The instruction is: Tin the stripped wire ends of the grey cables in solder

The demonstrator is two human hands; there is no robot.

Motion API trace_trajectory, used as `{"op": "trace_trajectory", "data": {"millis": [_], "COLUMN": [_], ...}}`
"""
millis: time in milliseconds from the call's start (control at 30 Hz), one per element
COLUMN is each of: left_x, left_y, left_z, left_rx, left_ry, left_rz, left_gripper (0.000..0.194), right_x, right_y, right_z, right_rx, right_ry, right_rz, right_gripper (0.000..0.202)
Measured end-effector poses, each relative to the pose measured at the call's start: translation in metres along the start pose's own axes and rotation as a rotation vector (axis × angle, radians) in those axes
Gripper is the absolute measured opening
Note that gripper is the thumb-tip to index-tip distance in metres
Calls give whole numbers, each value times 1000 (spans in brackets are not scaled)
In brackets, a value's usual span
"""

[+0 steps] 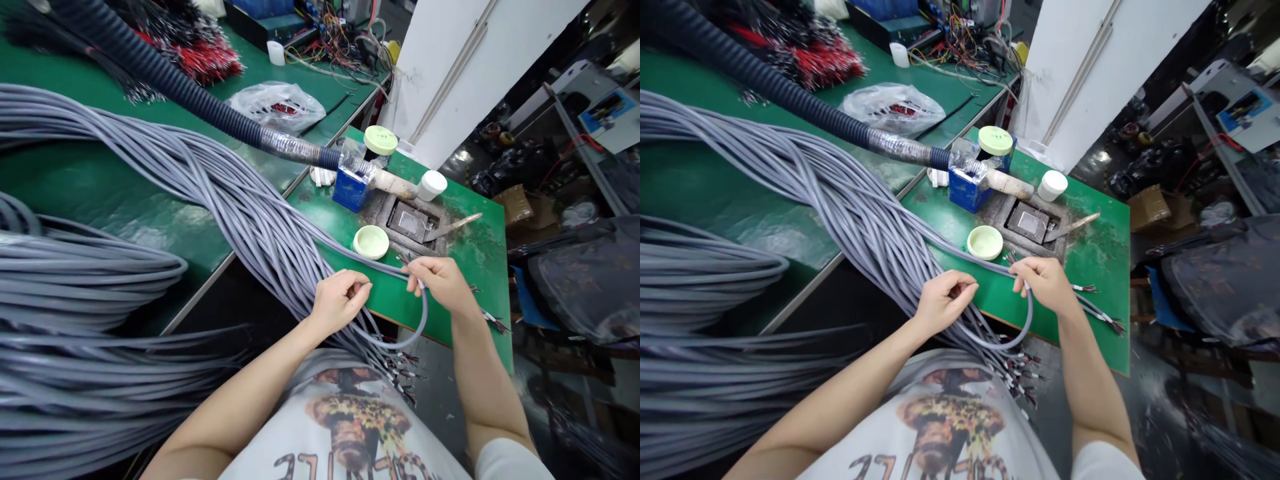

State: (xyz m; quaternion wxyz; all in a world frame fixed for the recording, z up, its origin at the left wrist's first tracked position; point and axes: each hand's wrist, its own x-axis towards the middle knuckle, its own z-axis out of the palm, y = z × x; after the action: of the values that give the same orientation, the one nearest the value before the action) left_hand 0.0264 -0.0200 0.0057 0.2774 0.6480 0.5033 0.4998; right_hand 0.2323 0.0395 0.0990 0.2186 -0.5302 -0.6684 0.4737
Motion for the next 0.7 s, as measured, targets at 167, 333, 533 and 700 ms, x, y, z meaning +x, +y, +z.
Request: {"op": "trace_trajectory", "data": {"millis": [167, 333, 533, 700], "left_x": [-1, -2, -1, -2], "left_y": [-1, -1, -1, -1], "left_z": [1, 1, 1, 2], "left_rx": [21, 26, 51, 53], "left_ry": [1, 1, 1, 3], "left_rz": [0, -4, 8, 13], "left_gripper": [7, 8, 9, 9], "right_x": [-17, -29, -41, -47], "right_y": [1, 5, 8, 17], "right_z": [9, 11, 15, 17], "right_rx": [37, 61, 116, 153], "right_ry": [-41, -29, -4, 0], "right_rz": [-18, -26, -10, -2], "right_gripper": [36, 34, 32, 38]}}
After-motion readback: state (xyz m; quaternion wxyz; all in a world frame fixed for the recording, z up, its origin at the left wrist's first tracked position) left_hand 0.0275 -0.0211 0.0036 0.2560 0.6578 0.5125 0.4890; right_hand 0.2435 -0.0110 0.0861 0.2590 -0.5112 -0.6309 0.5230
